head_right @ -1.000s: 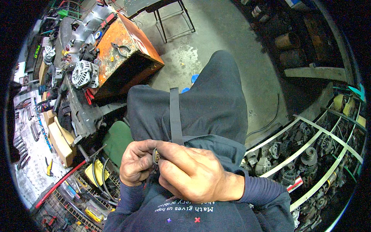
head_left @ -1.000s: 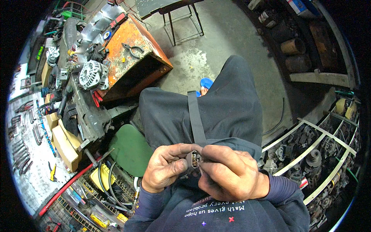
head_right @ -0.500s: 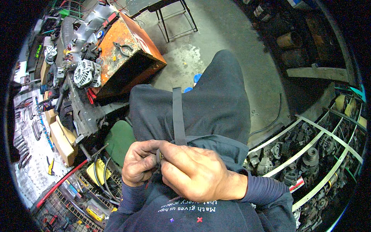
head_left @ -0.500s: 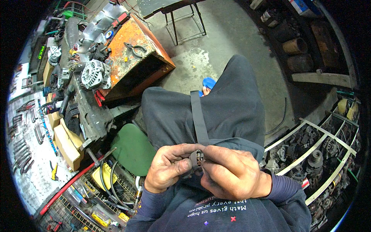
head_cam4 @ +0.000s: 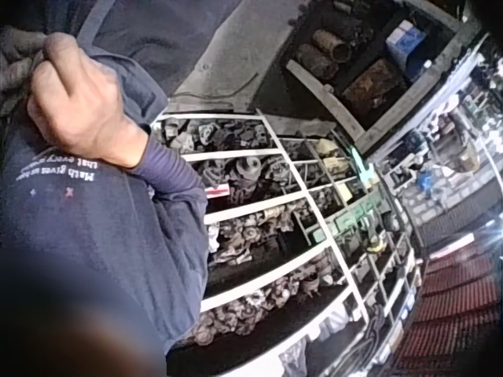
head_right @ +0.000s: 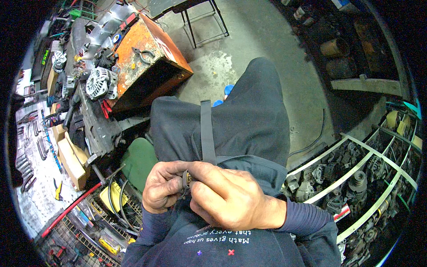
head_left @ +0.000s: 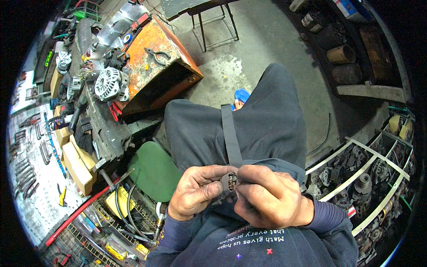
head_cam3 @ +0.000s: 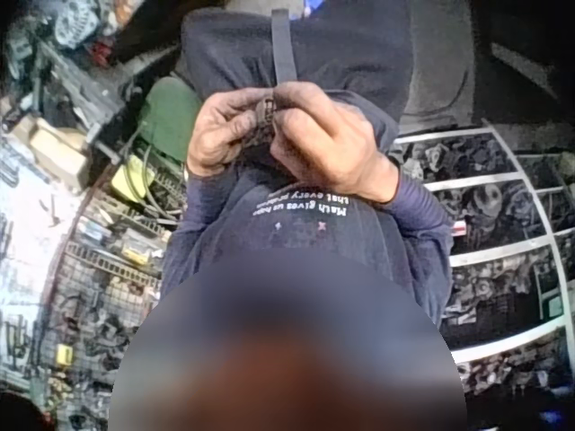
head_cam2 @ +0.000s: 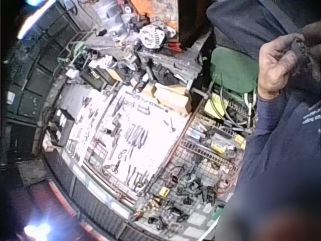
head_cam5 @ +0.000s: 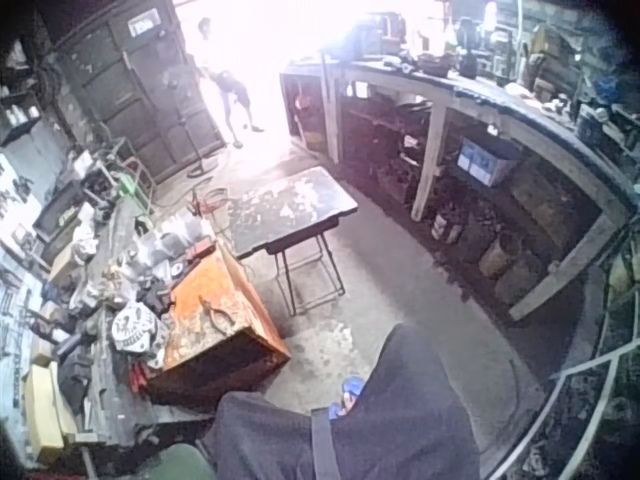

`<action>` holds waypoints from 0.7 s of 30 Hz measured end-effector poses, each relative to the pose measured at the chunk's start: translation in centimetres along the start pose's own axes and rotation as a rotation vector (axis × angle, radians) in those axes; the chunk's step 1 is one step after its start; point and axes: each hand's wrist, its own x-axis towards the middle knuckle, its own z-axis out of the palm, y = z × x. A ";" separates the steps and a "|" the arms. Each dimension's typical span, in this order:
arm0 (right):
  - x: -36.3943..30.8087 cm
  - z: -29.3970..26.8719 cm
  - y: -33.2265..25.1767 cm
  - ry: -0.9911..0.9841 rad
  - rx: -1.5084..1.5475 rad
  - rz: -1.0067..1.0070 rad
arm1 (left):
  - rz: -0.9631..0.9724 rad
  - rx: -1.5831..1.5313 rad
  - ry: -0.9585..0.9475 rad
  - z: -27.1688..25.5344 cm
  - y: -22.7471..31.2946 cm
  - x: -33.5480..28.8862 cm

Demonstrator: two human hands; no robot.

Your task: The person uses a small metal tool to adjust pins inside a small black electrical connector. They repeatedly insert and remove the tool while holding the connector with the other hand. The task continues without a visible final state or completed assembly.

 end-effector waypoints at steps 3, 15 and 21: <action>0.0 -0.1 0.0 -0.011 -0.001 0.003 | -0.009 -0.034 -0.010 -0.3 -0.1 -0.1; -0.2 0.5 0.4 0.017 -0.010 -0.053 | 0.009 -0.019 -0.009 0.0 0.1 -0.1; -0.4 0.5 0.4 -0.041 -0.101 -0.130 | 0.047 0.022 0.037 0.7 0.2 0.0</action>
